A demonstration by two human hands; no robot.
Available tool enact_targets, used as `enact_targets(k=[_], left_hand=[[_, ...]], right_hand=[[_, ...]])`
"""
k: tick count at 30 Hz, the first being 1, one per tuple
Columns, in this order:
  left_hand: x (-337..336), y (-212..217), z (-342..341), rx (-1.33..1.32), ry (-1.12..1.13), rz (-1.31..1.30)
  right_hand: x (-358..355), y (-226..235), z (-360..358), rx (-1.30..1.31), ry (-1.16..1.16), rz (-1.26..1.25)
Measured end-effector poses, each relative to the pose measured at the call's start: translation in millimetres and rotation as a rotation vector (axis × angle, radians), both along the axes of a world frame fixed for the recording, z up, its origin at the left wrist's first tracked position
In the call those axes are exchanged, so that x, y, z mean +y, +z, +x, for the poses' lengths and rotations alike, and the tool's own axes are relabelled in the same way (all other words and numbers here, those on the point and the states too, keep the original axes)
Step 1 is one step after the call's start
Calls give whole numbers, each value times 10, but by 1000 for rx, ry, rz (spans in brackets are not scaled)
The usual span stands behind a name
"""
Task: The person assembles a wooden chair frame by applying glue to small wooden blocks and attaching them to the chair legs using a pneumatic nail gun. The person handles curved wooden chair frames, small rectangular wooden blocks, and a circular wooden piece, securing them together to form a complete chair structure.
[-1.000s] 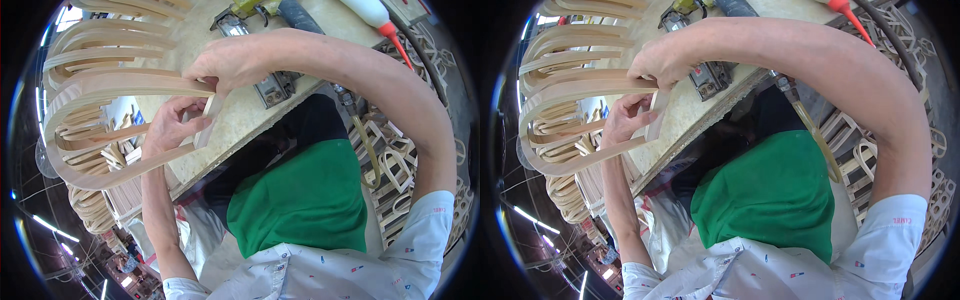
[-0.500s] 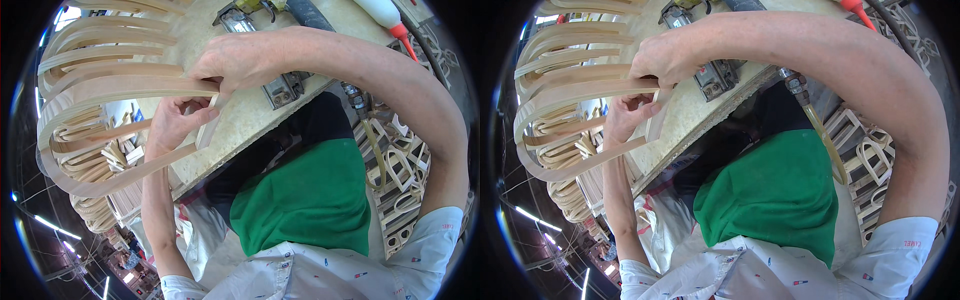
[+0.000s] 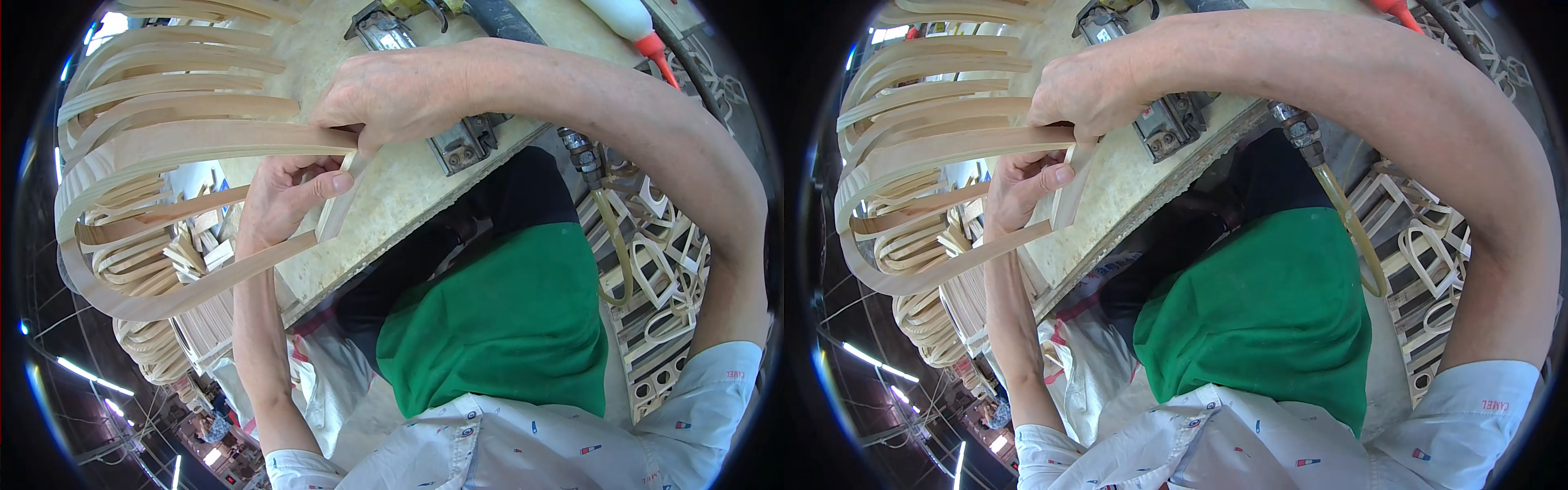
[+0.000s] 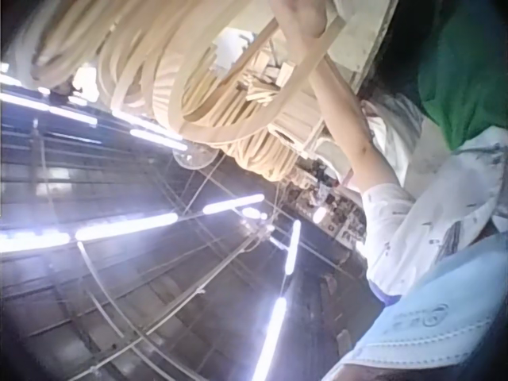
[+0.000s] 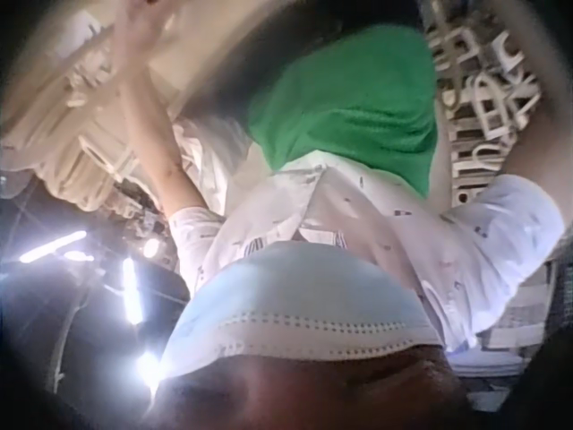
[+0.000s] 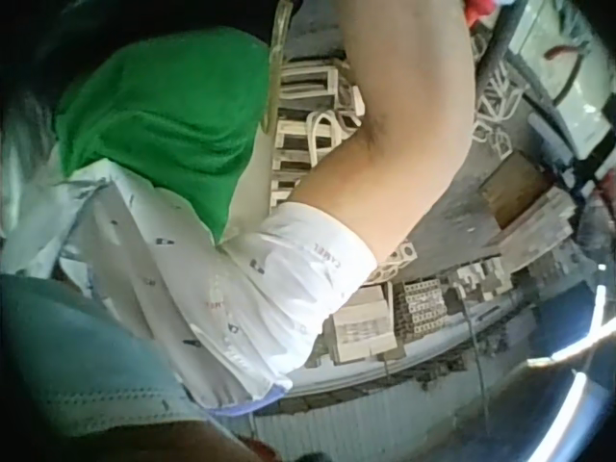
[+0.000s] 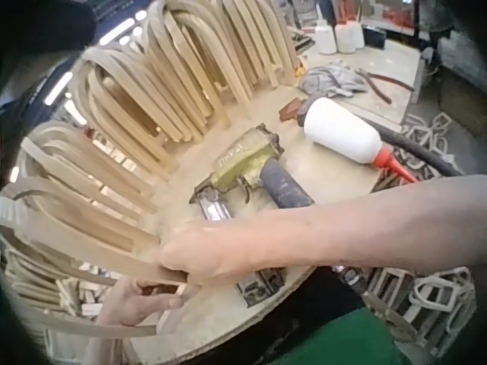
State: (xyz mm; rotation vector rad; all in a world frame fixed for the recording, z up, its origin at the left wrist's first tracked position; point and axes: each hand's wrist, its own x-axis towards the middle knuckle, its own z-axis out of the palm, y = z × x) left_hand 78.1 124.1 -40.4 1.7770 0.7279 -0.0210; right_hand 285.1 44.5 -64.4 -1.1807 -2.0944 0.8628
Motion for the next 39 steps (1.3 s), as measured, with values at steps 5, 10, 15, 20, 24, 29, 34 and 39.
enact_targets(k=[5, 10, 15, 20, 24, 29, 34, 39], left_hand=[[-1, -5, -8, 7, 27, -15], [22, -1, -26, 19, 26, -16], [-33, -1, -60, 32, 107, -38], [-93, 27, -33, 30, 141, -39], [-47, 11, -39, 9, 104, -47], [-7, -14, -34, 31, 47, 0], [17, 32, 68, 67, -4, 71], [87, -25, 46, 61, -53, 142]], right_hand=[[-51, 275, 140, -38, -30, -71], [-142, 490, 74, -80, -38, -68], [-158, 418, 62, -60, -16, 95], [-182, 448, 58, -62, -36, 24], [-208, 382, 63, 56, -60, 67], [-686, 580, 175, 54, -819, 274], [-805, 198, 688, -312, -1109, -58], [-613, 220, 682, 124, -1082, -298]])
